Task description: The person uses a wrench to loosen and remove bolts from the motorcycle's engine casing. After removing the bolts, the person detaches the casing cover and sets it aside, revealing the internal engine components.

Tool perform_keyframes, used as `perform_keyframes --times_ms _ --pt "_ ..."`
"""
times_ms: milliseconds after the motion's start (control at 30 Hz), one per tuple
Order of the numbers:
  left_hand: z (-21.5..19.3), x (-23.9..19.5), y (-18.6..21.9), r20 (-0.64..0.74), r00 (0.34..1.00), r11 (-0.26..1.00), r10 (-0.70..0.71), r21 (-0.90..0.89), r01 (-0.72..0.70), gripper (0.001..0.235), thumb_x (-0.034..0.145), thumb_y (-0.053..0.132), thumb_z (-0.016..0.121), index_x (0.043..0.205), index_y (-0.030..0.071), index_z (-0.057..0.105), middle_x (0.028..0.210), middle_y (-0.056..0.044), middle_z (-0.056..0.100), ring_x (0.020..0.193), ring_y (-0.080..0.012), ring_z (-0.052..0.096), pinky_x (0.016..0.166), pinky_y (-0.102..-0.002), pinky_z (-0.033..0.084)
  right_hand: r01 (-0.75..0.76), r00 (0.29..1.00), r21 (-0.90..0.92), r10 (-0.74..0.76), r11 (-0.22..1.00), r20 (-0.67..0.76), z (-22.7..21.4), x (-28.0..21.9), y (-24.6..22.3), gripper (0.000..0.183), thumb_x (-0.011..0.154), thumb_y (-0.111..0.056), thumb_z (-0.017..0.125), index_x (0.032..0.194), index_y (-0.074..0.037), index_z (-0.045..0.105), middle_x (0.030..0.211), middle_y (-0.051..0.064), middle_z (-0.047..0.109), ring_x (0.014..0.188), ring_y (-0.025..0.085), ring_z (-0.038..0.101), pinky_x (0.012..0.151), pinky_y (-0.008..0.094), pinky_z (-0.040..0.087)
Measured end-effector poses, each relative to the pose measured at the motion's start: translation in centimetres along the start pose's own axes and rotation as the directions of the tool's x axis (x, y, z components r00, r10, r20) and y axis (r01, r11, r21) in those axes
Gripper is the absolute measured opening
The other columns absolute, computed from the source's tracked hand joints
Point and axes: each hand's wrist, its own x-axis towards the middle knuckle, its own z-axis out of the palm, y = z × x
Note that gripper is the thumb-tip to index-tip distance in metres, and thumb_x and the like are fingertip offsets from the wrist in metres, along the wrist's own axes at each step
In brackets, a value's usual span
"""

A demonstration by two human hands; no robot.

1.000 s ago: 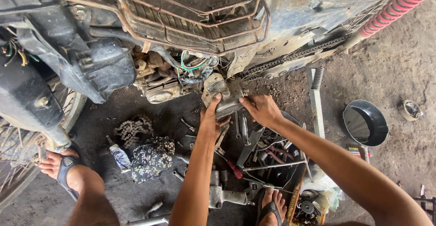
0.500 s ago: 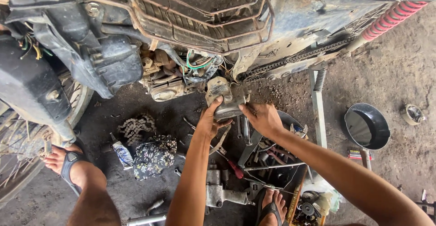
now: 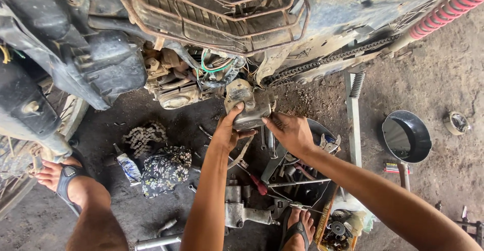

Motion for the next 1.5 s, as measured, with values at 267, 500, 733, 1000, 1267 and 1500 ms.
perform_keyframes --times_ms 267,500,733,1000,1267,1500 --pt "-0.5 0.2 0.2 0.037 0.999 1.000 0.000 0.023 -0.001 0.100 0.063 0.064 0.083 0.136 -0.001 0.060 0.120 -0.018 0.070 0.110 -0.0320 0.069 0.078 -0.052 0.066 0.017 1.000 0.003 -0.017 1.000 -0.004 -0.5 -0.1 -0.5 0.048 0.096 -0.050 0.063 0.104 -0.004 0.078 0.051 0.008 0.065 0.035 0.014 0.055 0.035 0.035 0.047" --pt "0.8 -1.1 0.3 -0.040 0.999 1.000 0.028 0.001 -0.028 0.098 0.063 0.058 0.082 0.140 0.006 0.051 0.122 -0.014 0.067 0.111 -0.0309 0.068 0.076 -0.056 0.065 0.026 1.000 0.019 -0.026 0.999 -0.005 -0.4 0.3 -0.1 0.045 0.096 -0.048 0.066 0.098 -0.004 0.078 0.056 0.007 0.067 0.038 0.016 0.060 0.039 0.035 0.051" --pt "-1.3 -0.2 0.1 0.117 0.992 0.998 0.056 -0.016 -0.055 0.094 0.072 0.053 0.081 0.145 0.004 0.048 0.128 -0.019 0.065 0.115 -0.0361 0.066 0.076 -0.057 0.064 0.115 0.992 0.047 -0.112 0.992 -0.061 -0.2 -0.8 -0.6 0.042 0.098 -0.044 0.066 0.093 -0.004 0.075 0.061 0.006 0.069 0.044 0.015 0.063 0.043 0.035 0.053" --pt "0.2 -1.0 0.4 -0.044 0.999 1.000 0.018 0.027 -0.017 0.102 0.063 0.056 0.082 0.145 0.008 0.042 0.129 -0.016 0.064 0.119 -0.0351 0.065 0.081 -0.059 0.066 -0.201 0.977 0.230 0.180 0.952 0.112 0.1 3.5 2.9 0.063 0.104 -0.057 0.037 0.138 -0.009 0.058 0.096 0.014 0.073 0.074 0.026 0.066 0.063 0.040 0.055" --pt "-0.8 -0.5 0.6 0.089 0.995 0.997 0.040 0.063 -0.046 0.096 0.066 0.062 0.078 0.141 0.007 0.052 0.125 -0.015 0.067 0.115 -0.0316 0.067 0.077 -0.057 0.065 0.013 0.997 0.390 -0.040 0.921 0.060 4.6 4.8 8.1 0.083 0.110 -0.068 0.035 0.144 0.007 0.045 0.130 0.027 0.060 0.120 0.038 0.057 0.100 0.048 0.047" --pt "-2.5 -1.6 0.5 0.138 0.989 0.999 -0.045 0.026 0.042 0.085 0.073 0.067 0.071 0.135 0.009 0.061 0.117 -0.015 0.073 0.111 -0.0356 0.068 0.075 -0.056 0.063 0.036 0.999 0.291 -0.030 0.956 -0.026 1.3 2.8 1.3 0.071 0.103 -0.065 0.038 0.109 0.002 0.062 0.095 0.019 0.065 0.083 0.028 0.062 0.076 0.044 0.050"
